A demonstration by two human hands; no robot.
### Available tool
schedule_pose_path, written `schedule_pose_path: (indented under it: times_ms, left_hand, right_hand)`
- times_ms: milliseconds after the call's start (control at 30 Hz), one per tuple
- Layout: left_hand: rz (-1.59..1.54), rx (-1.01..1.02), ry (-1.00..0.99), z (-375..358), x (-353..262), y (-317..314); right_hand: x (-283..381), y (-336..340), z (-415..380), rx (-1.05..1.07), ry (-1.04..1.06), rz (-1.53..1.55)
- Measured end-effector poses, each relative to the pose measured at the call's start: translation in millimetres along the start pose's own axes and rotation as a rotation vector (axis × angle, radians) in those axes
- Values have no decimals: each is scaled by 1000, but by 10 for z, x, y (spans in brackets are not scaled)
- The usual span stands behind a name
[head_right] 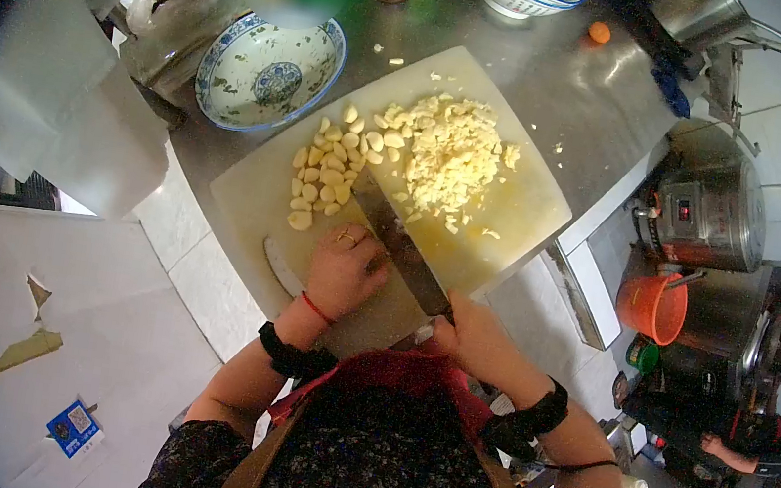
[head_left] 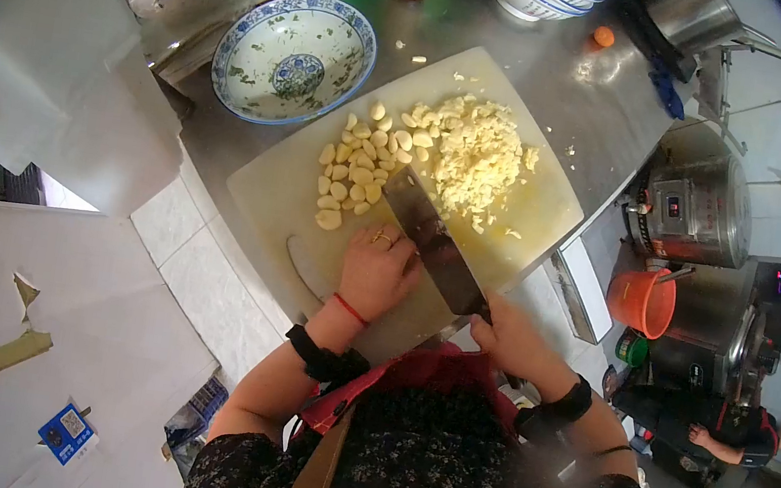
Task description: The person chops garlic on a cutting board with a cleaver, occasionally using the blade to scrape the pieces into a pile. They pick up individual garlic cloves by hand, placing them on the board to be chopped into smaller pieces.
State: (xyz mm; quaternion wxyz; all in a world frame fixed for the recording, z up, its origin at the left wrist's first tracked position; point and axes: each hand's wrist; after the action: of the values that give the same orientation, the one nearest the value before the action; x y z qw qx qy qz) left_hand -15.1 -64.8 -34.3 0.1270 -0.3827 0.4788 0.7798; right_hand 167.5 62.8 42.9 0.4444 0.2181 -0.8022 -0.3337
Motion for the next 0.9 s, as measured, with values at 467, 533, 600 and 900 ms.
schedule_pose_path:
  times_ms: [467, 533, 600, 900]
  left_hand:
    - [-551, -162, 182, 263, 99, 683]
    - [-655, -237, 229, 498, 197, 1199]
    - [-580, -372, 268, 817, 326, 1580]
    - [-504, -816, 336, 2016, 1123, 2405]
  right_hand:
    - [-109, 443, -314, -115, -232, 640]
    - [-174, 532, -394, -187, -288, 712]
    - [-200, 563, -447, -270, -325, 764]
    - [-369, 459, -571, -384, -281, 846]
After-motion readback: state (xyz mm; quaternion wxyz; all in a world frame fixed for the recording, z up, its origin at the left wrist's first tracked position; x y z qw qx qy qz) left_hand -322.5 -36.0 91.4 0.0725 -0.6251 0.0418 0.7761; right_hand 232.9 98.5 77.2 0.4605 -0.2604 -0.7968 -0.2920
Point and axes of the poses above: each hand's wrist, its own z-axis towards the middle knuckle, its own y-axis out of the back of the hand, x = y × z, and after that the axes turned 7 degrees about -z, right-handed
